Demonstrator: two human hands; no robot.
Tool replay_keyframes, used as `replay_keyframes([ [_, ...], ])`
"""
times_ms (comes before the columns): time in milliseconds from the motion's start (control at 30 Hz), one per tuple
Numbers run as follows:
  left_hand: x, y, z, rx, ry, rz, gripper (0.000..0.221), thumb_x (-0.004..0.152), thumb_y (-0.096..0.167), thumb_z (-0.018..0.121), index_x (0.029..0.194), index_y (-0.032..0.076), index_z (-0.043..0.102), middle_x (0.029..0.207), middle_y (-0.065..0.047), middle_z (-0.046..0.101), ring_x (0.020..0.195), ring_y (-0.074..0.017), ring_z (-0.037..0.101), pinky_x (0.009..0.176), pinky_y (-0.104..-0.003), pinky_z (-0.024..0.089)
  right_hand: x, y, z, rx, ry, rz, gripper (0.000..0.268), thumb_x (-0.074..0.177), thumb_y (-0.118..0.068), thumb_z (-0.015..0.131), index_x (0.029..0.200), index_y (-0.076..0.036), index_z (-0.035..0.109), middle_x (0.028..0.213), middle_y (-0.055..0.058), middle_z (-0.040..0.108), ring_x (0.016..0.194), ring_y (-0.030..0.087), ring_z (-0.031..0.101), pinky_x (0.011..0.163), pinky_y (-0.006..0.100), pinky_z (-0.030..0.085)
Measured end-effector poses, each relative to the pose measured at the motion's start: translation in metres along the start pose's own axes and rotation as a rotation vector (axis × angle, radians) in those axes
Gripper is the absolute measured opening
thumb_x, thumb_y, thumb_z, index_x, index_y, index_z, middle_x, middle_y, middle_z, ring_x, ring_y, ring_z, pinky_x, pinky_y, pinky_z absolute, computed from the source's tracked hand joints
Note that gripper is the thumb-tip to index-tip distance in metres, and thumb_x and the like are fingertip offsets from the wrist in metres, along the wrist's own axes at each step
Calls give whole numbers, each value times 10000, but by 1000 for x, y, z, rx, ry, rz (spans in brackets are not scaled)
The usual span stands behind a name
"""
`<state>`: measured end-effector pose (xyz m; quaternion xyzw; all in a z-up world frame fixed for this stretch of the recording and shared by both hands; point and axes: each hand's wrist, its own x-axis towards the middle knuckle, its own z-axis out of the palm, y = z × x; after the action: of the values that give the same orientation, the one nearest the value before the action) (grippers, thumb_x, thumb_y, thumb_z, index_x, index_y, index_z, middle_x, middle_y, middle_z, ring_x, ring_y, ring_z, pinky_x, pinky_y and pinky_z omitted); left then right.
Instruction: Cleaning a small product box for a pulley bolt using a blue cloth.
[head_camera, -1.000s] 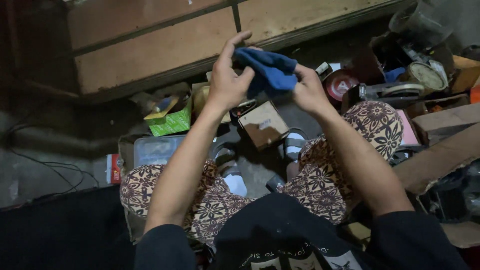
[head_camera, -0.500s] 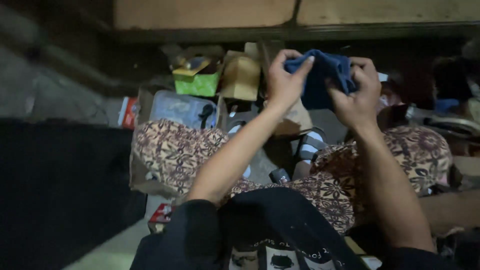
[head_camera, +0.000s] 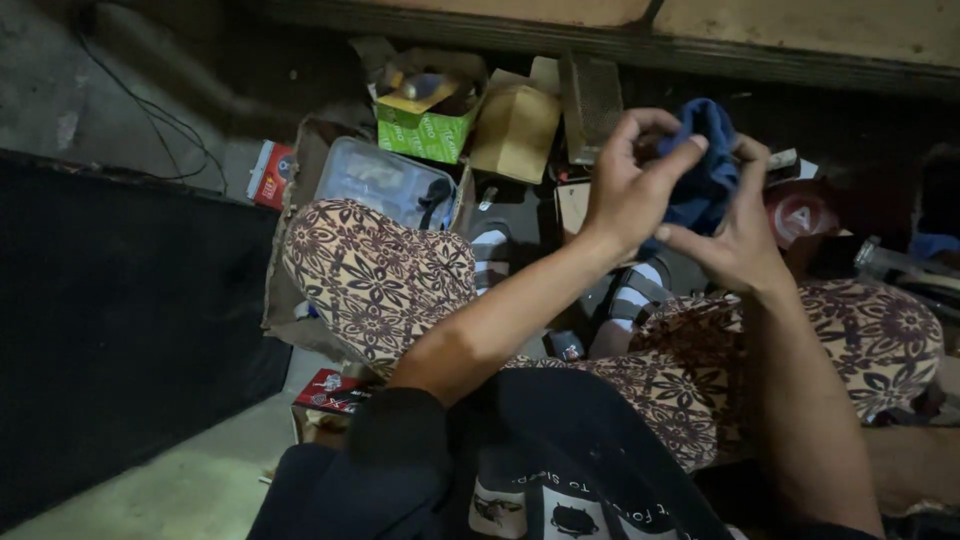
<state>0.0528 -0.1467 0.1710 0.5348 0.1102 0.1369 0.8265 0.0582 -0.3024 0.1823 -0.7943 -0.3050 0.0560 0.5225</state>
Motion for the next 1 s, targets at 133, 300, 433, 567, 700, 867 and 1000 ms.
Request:
replay_keyframes([
  [133,-11,13,-14,-108,-183,30,268,958,198,745,1123,44,600,1048,-96,631,1039,-184,622,922,-300,537,-7,10,1,-60,27,124,971,847,-165,887,1523,-80,196,1426,142,493,1294,223,555,1089,356,491],
  [300,-8,37,-46,170,-380,255,338,992,262,738,1257,111,593,1391,-102,468,1302,-193,540,1135,-357,543,-18,38,-7,165,166,120,639,995,-18,733,1495,-66,337,1361,81,503,1258,175,512,1129,318,435],
  [433,30,60,-127,522,-324,393,291,940,267,785,1145,121,640,1384,-78,527,1290,-197,565,1066,-357,558,-6,4,-15,-145,246,64,711,927,117,745,1499,-7,341,1424,208,505,1384,316,507,1208,457,421],
  [567,79,108,-235,550,-227,391,222,997,233,790,1127,96,673,1252,-71,620,1114,-154,662,977,-280,562,-2,-28,-17,308,455,462,686,963,-128,658,1534,-87,280,1291,98,570,1176,260,609,1006,405,540],
  [700,123,162,-340,697,95,220,257,989,263,778,1131,52,736,1028,-75,739,938,-150,683,861,-292,555,-2,-29,-18,728,480,648,511,1089,-203,594,1530,28,478,1248,100,648,1183,269,640,1027,393,555],
  [867,136,156,-473,920,209,443,337,1003,209,786,1237,-12,686,1218,-94,747,1128,-240,702,968,-360,526,7,-45,-5,430,446,568,448,984,-207,586,1402,-73,495,1218,58,605,1111,225,612,969,414,520],
  [1000,141,97,-582,1246,453,114,215,931,265,787,1058,93,763,1085,-121,783,1037,-234,747,926,-380,575,-1,-17,-7,447,431,777,413,1067,-286,555,1421,-75,566,1346,83,594,1182,227,591,1062,423,449],
])
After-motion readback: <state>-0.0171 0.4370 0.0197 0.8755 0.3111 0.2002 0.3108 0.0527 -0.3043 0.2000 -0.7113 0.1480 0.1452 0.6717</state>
